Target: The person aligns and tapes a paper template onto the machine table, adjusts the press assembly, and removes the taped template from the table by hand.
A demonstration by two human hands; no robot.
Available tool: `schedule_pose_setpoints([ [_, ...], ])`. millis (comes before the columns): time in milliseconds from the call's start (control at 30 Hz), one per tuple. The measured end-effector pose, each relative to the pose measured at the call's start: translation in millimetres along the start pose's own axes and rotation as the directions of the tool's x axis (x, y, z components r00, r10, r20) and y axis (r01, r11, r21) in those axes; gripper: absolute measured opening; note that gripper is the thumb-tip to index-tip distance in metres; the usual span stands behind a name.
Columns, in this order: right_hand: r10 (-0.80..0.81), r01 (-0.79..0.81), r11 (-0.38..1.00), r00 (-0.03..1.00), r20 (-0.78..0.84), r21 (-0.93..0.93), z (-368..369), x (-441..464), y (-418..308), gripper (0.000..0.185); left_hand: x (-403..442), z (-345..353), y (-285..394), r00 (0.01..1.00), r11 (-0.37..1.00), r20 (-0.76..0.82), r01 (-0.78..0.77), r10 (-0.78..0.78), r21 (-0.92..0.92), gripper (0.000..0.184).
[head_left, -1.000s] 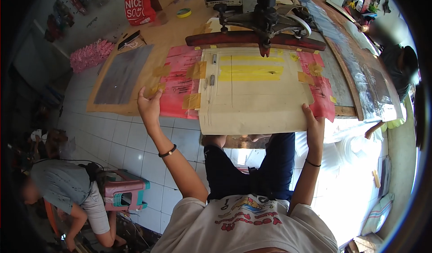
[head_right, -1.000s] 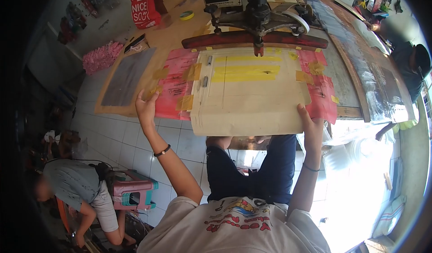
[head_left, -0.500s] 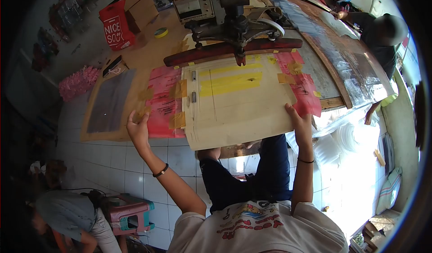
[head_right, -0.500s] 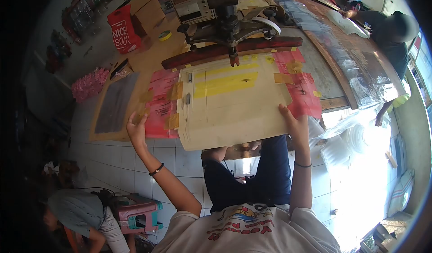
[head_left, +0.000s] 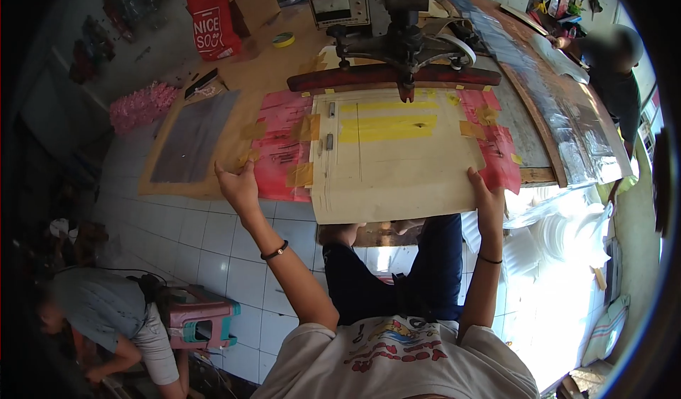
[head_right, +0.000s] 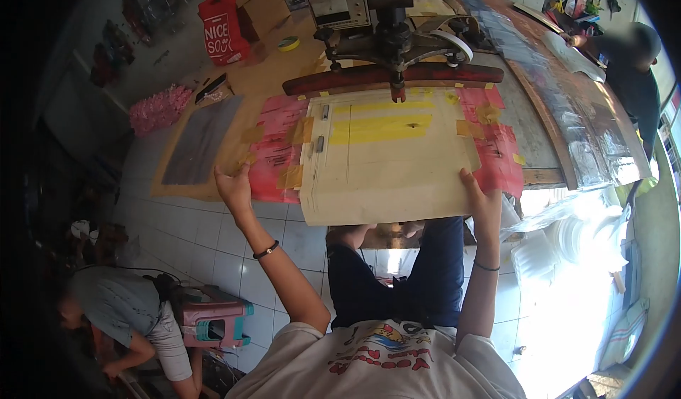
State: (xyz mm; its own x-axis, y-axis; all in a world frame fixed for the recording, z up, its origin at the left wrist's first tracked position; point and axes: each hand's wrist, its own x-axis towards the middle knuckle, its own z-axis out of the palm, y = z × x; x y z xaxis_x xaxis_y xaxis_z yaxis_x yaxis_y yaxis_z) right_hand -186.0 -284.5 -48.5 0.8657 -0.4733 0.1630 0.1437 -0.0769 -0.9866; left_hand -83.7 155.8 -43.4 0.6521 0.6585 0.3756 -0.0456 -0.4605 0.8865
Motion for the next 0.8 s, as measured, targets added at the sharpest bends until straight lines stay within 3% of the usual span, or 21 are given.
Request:
schedule_pose_setpoints([
  [67,-0.006,0.006,1.0,1.0,0.024,-0.013,-1,-1,-3,0.051,1,2,-3,0.998,0.998,-0.037,-0.055,0.055,-0.002,0.079],
  [167,-0.006,0.006,1.0,0.999,0.041,-0.015,-2,0,-2,0.053,-3,-6,21,0.999,0.993,0.042,0.027,-0.032,0.117,0.07],
  [267,-0.055,0.057,0.998,0.998,0.036,-0.031,-5,3,8,0.045,13,-19,23,0.99,0.921,0.129,-0.094,0.049,0.377,0.067],
  [367,-0.087,0.09,0.992,0.996,0.037,-0.083,-5,4,8,0.045,58,-37,23,0.971,0.83,0.179,0.034,-0.16,0.557,0.071],
  [467,-0.008,0.009,1.0,0.998,0.069,-0.028,-10,9,16,0.056,111,-34,-31,0.967,0.698,0.249,-0.218,0.058,0.682,0.069],
  [567,0.002,-0.002,1.0,0.999,0.032,-0.008,-6,7,12,0.054,132,-24,-71,0.927,0.485,0.257,-0.364,0.273,0.795,0.069],
  [667,-0.015,0.015,1.0,1.0,0.011,-0.013,-5,5,9,0.051,134,-23,-67,0.957,0.547,0.208,-0.286,0.201,0.786,0.07],
  [800,-0.015,0.016,0.998,1.0,0.016,-0.058,-3,3,3,0.049,147,-21,-63,0.937,0.543,0.31,-0.347,0.161,0.765,0.055],
])
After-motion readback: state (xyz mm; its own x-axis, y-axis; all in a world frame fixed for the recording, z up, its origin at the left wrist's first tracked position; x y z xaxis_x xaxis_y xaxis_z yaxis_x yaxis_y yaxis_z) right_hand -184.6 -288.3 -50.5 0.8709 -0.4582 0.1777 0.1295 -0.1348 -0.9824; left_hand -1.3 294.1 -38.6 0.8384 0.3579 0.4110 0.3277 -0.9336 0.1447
